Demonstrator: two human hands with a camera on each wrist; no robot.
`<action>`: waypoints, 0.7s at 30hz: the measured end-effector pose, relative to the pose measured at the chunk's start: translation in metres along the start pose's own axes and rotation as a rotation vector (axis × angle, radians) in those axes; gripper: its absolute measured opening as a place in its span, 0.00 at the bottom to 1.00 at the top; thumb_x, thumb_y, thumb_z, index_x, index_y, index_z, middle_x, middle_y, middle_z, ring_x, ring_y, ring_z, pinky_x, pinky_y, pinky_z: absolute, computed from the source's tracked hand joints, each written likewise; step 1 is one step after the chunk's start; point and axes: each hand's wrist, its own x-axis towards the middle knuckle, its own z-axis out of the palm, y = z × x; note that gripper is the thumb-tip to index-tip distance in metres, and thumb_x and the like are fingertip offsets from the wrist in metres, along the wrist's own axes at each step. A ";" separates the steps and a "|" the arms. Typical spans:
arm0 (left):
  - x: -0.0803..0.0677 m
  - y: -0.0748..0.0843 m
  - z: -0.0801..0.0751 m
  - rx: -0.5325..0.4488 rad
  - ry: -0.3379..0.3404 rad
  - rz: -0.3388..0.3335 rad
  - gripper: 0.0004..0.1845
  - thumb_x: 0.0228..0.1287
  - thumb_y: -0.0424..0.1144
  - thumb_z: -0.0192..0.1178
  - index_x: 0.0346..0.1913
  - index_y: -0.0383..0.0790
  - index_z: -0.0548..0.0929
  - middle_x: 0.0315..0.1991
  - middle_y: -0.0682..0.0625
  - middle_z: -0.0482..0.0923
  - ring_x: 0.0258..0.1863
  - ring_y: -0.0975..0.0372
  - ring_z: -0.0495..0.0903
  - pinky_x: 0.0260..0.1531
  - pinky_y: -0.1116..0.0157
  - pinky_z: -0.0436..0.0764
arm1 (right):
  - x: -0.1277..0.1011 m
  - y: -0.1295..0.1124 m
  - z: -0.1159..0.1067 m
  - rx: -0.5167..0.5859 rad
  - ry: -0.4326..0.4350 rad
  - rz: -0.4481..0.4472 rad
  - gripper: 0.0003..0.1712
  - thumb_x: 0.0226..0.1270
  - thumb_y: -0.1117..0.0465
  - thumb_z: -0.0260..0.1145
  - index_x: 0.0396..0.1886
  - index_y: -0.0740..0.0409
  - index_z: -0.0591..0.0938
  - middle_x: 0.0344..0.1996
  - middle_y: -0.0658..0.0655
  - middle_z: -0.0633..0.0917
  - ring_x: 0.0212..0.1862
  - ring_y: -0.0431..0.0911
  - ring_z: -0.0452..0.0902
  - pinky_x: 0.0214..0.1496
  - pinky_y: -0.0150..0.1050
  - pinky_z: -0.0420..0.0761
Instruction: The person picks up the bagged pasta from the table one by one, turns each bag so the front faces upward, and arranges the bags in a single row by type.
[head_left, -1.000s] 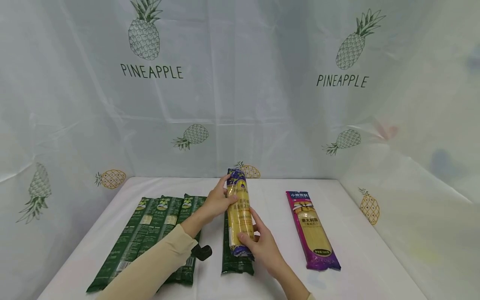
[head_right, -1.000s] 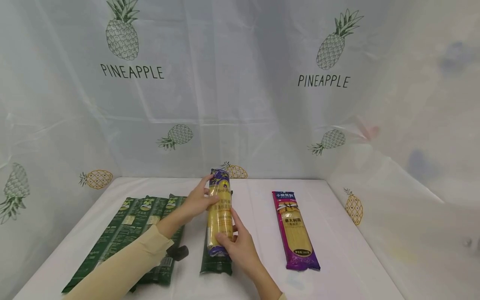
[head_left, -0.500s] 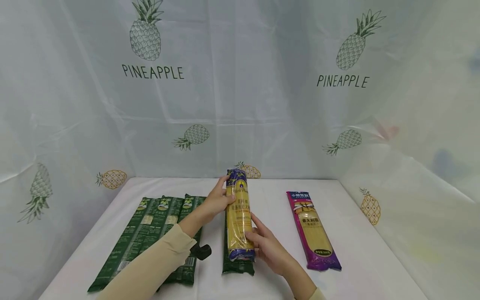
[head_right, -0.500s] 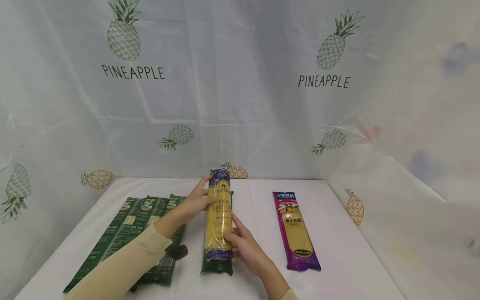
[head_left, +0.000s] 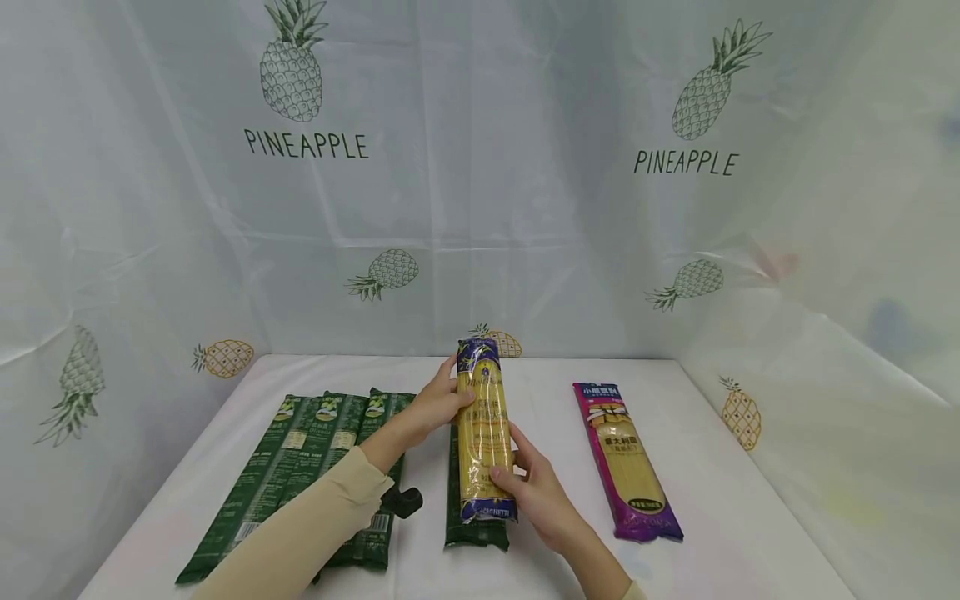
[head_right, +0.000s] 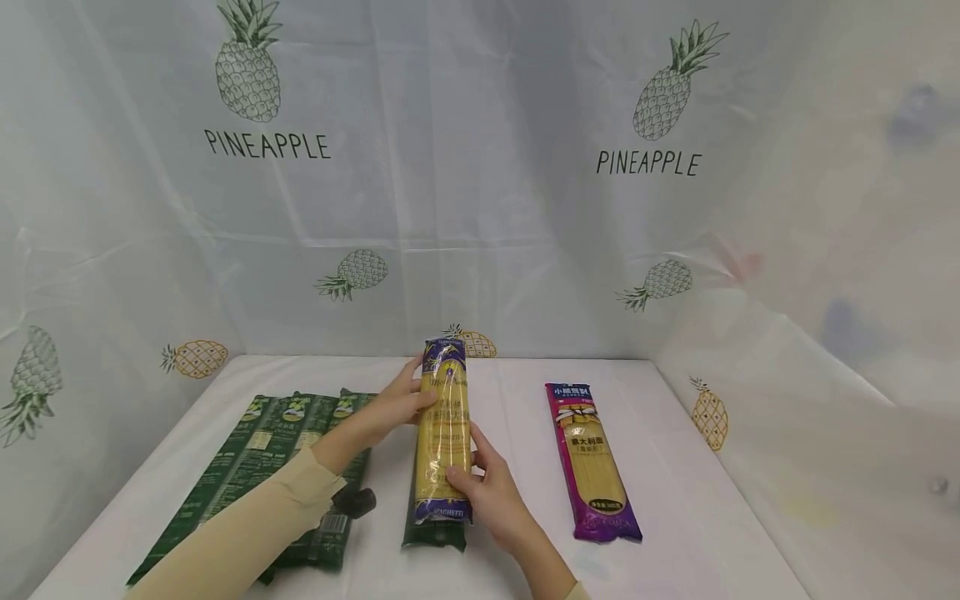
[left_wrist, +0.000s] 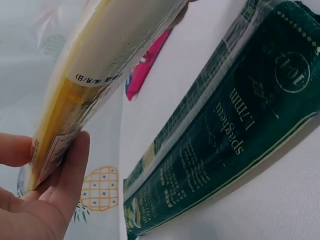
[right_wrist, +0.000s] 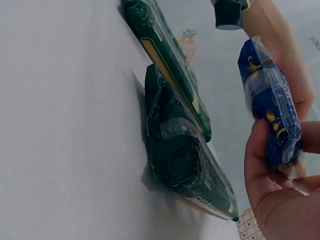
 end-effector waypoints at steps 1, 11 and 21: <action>0.000 0.000 0.001 0.015 0.003 0.002 0.47 0.83 0.39 0.56 0.88 0.52 0.35 0.72 0.38 0.75 0.51 0.56 0.87 0.54 0.53 0.84 | -0.001 -0.001 0.000 -0.005 0.006 -0.003 0.50 0.78 0.58 0.68 0.89 0.50 0.50 0.58 0.67 0.78 0.51 0.50 0.85 0.53 0.43 0.86; 0.001 -0.002 0.006 0.092 0.056 0.040 0.43 0.81 0.44 0.61 0.88 0.55 0.49 0.58 0.43 0.80 0.48 0.57 0.86 0.58 0.45 0.84 | -0.006 -0.004 0.005 -0.060 0.097 -0.023 0.51 0.76 0.62 0.70 0.89 0.46 0.52 0.52 0.63 0.77 0.44 0.49 0.85 0.46 0.39 0.87; 0.005 -0.001 0.017 0.044 0.061 0.077 0.40 0.82 0.40 0.60 0.87 0.53 0.53 0.63 0.42 0.77 0.48 0.55 0.88 0.53 0.51 0.87 | -0.006 -0.006 -0.004 -0.145 0.139 -0.036 0.51 0.76 0.63 0.70 0.89 0.44 0.53 0.48 0.63 0.76 0.41 0.48 0.84 0.43 0.37 0.88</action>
